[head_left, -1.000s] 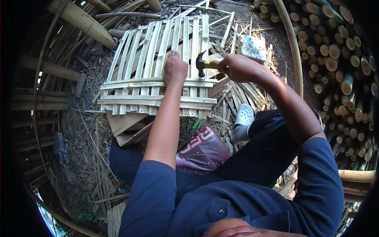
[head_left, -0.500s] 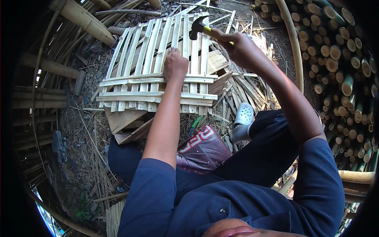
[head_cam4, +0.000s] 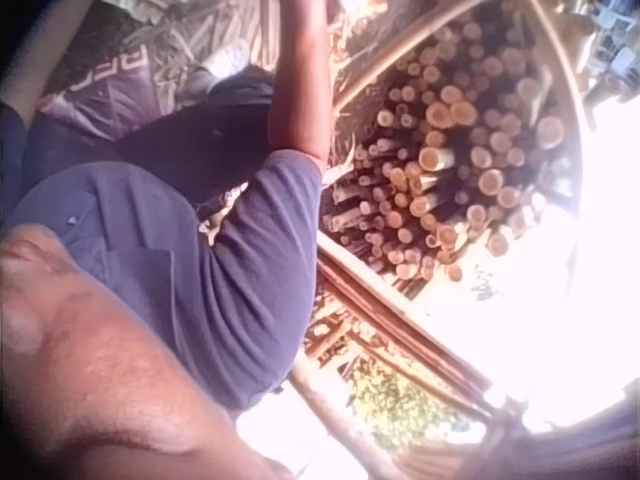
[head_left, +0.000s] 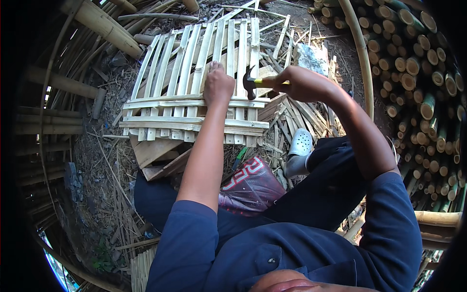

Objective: The person assembles a bamboo lattice by hammering nails into the bamboo strips to secure them to the frame.

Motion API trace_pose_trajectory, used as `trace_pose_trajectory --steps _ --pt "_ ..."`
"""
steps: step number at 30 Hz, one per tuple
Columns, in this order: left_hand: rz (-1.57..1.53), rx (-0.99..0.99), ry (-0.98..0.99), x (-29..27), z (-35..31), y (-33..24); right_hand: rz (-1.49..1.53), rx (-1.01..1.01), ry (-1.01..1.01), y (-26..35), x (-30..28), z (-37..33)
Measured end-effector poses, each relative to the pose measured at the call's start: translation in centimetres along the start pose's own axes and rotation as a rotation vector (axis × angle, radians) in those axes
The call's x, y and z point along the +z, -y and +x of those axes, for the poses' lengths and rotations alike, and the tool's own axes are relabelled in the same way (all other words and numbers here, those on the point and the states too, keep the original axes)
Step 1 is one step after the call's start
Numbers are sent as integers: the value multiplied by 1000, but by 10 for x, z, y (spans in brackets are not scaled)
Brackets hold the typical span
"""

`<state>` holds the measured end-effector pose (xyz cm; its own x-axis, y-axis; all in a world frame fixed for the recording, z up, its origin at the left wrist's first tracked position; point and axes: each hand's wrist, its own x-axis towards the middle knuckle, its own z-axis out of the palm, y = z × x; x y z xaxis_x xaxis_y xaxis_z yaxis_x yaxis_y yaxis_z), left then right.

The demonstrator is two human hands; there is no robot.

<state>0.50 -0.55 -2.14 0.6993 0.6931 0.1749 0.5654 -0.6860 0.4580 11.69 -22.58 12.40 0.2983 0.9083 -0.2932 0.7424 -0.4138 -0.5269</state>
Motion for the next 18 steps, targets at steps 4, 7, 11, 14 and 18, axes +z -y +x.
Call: trace_pose_trajectory --steps 4,7,11,14,18 --pt "-44 -61 9 -1 3 7 102 24 -344 14 -9 11" --pt "-38 -44 11 2 4 6 -131 108 55 -1 7 10" --pt "-91 -105 32 -7 1 -6 12 19 -136 -18 -8 1" --pt "-53 -66 11 -5 0 -4 190 -79 -420 -24 5 20" --pt "-80 -31 -35 3 2 7 202 105 -444 -23 27 39"
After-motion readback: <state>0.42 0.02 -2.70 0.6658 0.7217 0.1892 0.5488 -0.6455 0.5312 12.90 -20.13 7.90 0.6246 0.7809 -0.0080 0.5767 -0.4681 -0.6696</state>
